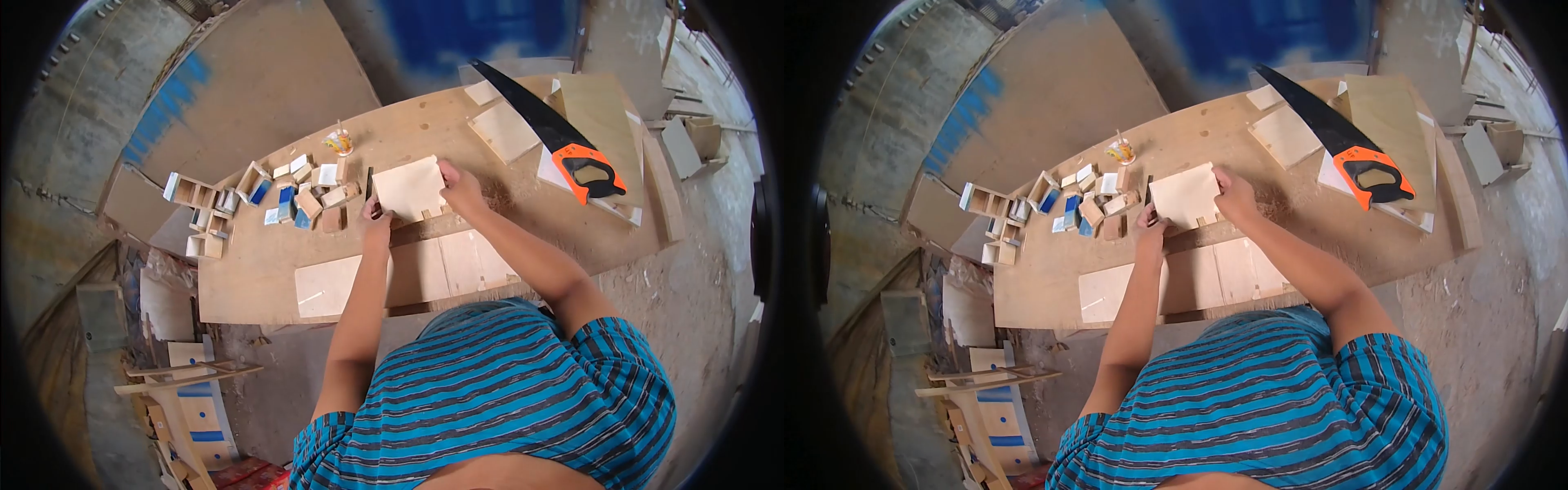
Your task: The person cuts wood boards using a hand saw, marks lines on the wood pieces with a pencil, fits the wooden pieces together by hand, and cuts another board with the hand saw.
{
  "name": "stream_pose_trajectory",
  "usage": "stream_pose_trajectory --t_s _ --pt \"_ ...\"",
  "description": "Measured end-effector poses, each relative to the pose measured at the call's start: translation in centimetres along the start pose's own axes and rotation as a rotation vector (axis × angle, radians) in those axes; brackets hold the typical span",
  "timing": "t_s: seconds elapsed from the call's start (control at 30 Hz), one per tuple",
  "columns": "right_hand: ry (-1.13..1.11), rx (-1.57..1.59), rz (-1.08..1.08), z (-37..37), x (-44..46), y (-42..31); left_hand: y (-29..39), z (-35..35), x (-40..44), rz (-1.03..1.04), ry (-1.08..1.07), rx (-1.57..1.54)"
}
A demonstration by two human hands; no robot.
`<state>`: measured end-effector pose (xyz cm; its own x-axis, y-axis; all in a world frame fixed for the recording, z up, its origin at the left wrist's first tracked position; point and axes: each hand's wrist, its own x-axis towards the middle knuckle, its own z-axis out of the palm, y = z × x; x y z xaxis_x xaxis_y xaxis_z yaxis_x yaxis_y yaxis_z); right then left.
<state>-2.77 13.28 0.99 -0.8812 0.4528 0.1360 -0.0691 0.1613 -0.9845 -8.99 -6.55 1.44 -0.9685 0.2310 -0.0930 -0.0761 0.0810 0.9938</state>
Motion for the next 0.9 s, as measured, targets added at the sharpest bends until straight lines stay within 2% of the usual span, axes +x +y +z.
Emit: stream_pose_trajectory --t_s 0.1,0.17,0.27,0.37,0.4,0.47,0.6,0.7,0.77,0.9 --pt "0.078 0.155 -0.021 -0.3 -1.2 -3.1 1.7 0.3 -1.5 0.038 0.03 -0.144" --pt "0.075 0.224 0.001 -1.0 -1.7 -4.1 2.1 0.2 -2.4 0.1 0.04 -0.088" --pt "-0.064 0.276 0.007 -2.4 -3.2 -5.3 1.0 -0.3 -3.3 0.253 0.063 0.029" --pt "-0.208 0.075 -0.145 -3.3 -4.0 -4.7 0.3 -0.3 -4.1 0.381 0.077 0.071" --pt "-0.234 0.102 -0.16 -3.6 -4.1 -4.8 0.2 -0.2 -4.2 0.418 0.083 0.07" --pt "-0.288 0.158 -0.19 -4.1 -4.0 -5.4 -0.8 -0.5 -3.8 0.404 0.057 0.017" --pt "-0.36 -0.011 -0.09 -4.3 -2.7 -6.9 -1.9 -0.3 -3.2 0.292 0.057 -0.188" --pt "-0.393 -0.078 -0.047 -3.9 -2.4 -6.6 -1.1 -0.1 -3.5 0.224 0.013 -0.11" --pt "-0.416 -0.121 0.001 -3.9 -2.5 -6.5 -0.2 0.6 -4.0 0.175 0.035 -0.176" --pt "-0.602 -0.105 0.066 -3.6 -1.6 -7.3 2.2 1.7 -4.9 0.158 -0.004 -0.245"
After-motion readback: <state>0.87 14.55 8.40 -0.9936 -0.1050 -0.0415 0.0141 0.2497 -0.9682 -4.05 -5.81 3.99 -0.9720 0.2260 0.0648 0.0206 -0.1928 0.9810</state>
